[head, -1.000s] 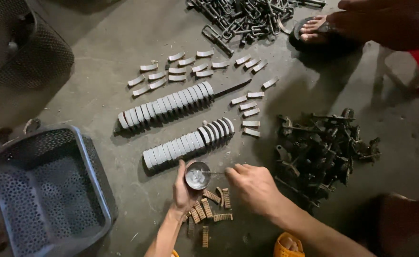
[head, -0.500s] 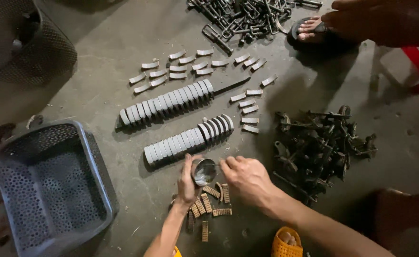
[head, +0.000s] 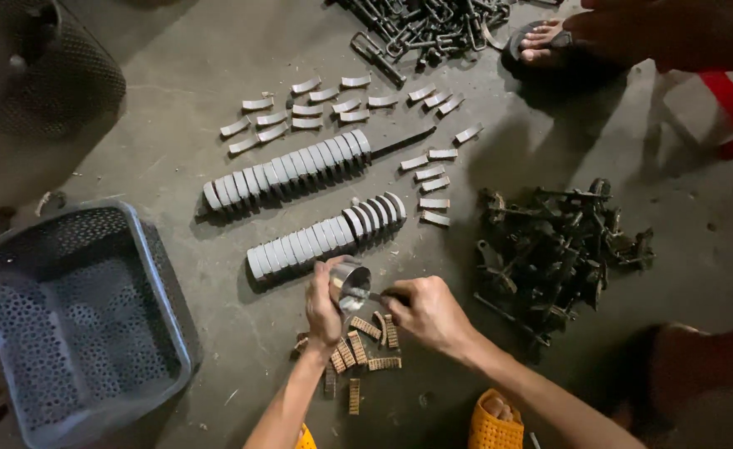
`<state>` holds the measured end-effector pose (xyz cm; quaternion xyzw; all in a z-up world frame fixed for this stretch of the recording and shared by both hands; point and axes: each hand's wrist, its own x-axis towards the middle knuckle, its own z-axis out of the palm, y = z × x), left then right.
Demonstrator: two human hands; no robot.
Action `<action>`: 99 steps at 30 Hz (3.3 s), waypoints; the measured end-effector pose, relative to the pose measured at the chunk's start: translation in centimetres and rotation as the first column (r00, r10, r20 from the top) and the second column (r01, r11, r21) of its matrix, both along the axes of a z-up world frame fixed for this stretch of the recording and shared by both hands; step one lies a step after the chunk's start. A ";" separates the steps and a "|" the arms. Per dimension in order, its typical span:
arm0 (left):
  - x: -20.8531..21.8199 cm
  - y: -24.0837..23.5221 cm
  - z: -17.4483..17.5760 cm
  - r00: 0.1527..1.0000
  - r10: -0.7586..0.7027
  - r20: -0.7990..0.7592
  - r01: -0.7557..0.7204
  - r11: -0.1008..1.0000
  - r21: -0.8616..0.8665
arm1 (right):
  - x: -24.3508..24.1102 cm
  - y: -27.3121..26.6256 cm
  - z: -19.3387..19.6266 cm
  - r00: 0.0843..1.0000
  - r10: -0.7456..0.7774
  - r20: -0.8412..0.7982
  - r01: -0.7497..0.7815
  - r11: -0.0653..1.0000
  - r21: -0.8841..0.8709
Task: Applying a substance to small metal plates and stacking them on a rod
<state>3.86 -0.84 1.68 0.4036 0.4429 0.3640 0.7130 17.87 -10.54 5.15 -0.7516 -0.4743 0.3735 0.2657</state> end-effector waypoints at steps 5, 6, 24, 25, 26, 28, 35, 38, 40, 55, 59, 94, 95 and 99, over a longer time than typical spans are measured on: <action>-0.2 -0.1 -1.4 0.997 0.046 0.062 -0.043 0.998 -0.049 | -1.0 0.6 2.2 0.926 -0.230 -0.299 0.217 0.973 -0.074; -0.1 -0.2 -1.4 0.992 0.055 0.117 -0.043 0.993 -0.107 | -1.2 0.6 2.1 0.911 -0.261 -0.320 0.246 0.965 -0.086; -1.6 0.1 -7.6 0.948 0.014 0.319 0.158 0.846 -0.509 | 0.4 -1.3 -0.6 0.847 -0.152 -0.510 0.318 0.913 0.256; -1.6 -0.2 -7.5 0.948 0.016 0.318 0.157 0.846 -0.510 | 0.2 -1.5 -1.1 0.847 -0.152 -0.510 0.317 0.914 0.254; -1.6 -0.6 -7.4 0.978 -0.109 0.177 0.162 0.934 -0.318 | 0.2 -1.7 -1.6 0.864 -0.208 -0.458 0.353 0.900 0.257; -1.8 -1.1 -8.2 0.980 -0.199 0.011 0.199 0.973 -0.115 | 0.3 -2.1 -2.2 0.876 -0.266 -0.402 0.388 0.884 0.261; 0.2 -1.2 -13.3 0.654 -0.215 -0.725 0.671 0.606 0.426 | 1.6 -2.7 -2.8 0.909 -0.363 -0.205 0.417 0.812 0.409; -0.2 0.2 -11.5 0.595 -0.178 -0.784 0.734 0.517 0.441 | 2.0 -3.0 -3.7 0.914 -0.372 -0.162 0.404 0.796 0.450; -2.3 0.4 -12.9 0.578 -0.217 -0.787 0.746 0.530 0.402 | 2.3 -3.2 -4.6 0.906 -0.382 -0.183 0.422 0.786 0.451; -9.5 -2.0 -11.8 0.564 -0.314 -0.763 0.814 0.363 0.453 | 1.6 -0.9 -1.8 0.941 -0.290 -0.177 0.338 0.847 0.409; -9.2 -1.1 -9.2 0.841 -0.136 -0.524 0.408 0.795 0.448 | 1.8 -0.1 -0.8 0.778 -0.395 -0.489 0.497 0.863 0.094; -1.7 -1.2 -1.9 0.894 0.220 -0.391 0.207 0.569 0.796 | 1.1 1.7 1.3 0.962 -0.228 0.148 0.159 0.913 0.375; -1.8 -1.3 -2.2 0.896 0.220 -0.386 0.208 0.560 0.802 | 1.2 1.7 1.4 0.961 -0.250 0.122 0.188 0.906 0.378; -1.5 -1.4 -0.1 0.942 0.177 -0.287 0.104 0.656 0.747 | 3.4 0.9 -1.9 0.953 -0.303 -0.003 0.284 0.889 0.358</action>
